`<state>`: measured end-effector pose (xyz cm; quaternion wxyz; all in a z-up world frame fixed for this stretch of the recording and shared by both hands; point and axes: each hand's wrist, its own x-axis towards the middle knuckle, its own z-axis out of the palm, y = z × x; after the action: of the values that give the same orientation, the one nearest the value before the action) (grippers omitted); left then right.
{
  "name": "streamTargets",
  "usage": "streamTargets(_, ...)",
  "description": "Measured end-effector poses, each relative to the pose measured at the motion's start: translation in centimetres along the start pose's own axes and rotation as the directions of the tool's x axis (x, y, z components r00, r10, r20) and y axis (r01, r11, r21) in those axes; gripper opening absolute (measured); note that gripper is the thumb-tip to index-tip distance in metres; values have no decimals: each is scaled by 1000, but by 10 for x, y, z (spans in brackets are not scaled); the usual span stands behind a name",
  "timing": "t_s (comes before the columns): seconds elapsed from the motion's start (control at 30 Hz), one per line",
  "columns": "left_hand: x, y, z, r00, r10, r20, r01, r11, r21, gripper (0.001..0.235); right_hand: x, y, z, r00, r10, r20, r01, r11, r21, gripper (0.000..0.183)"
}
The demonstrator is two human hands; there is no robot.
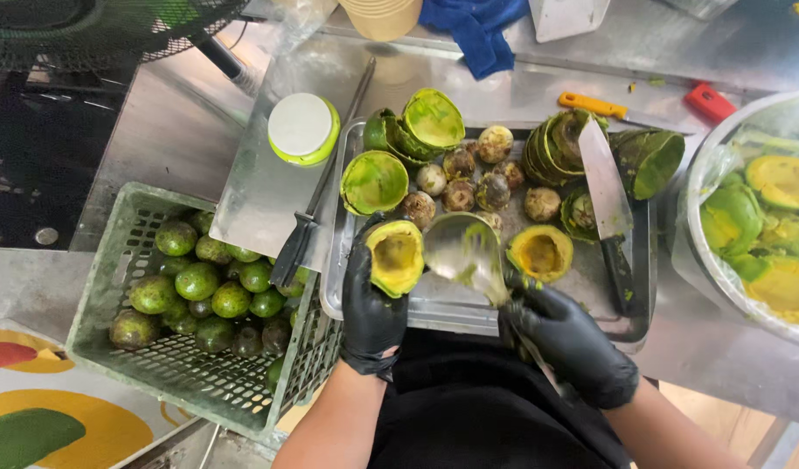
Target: The person picks up whole avocados from a green crate and uses a knife to cut them in half. They remove the pit and then use a spoon to scoop the flesh out of the skin, placing the peeled avocado into a large bowl while discarding the skins and pits onto a metal tray.
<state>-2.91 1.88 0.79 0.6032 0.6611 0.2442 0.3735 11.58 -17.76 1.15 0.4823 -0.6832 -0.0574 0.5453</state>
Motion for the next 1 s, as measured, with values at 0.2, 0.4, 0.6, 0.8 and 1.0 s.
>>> streamTargets(0.2, -9, 0, 3, 1000, 24, -13, -20, 975, 223, 39, -10, -25, 12, 986, 132, -105, -128, 991, 43, 54)
streamTargets(0.4, -10, -17, 3, 977, 205, -67, -185, 957, 224, 44, -21, -20, 17, 977, 208, 40, -211, 934, 289, 51)
streamTargets(0.6, -11, -11, 7, 969, 223, 103, -246, 883, 400, 43, -12, -11, 17, 946, -229, -228, 227, 973, -35, 44)
streamTargets(0.8, -19, 22, 33, 955, -275, 114, 297, 896, -330, 61, -10, -22, 26, 921, -296, -255, 206, 923, -326, 43)
streamTargets(1.0, -20, 28, 47, 997, -74, 31, 75, 997, -28, 61, -5, -22, 35, 909, -364, -201, 285, 898, -336, 37)
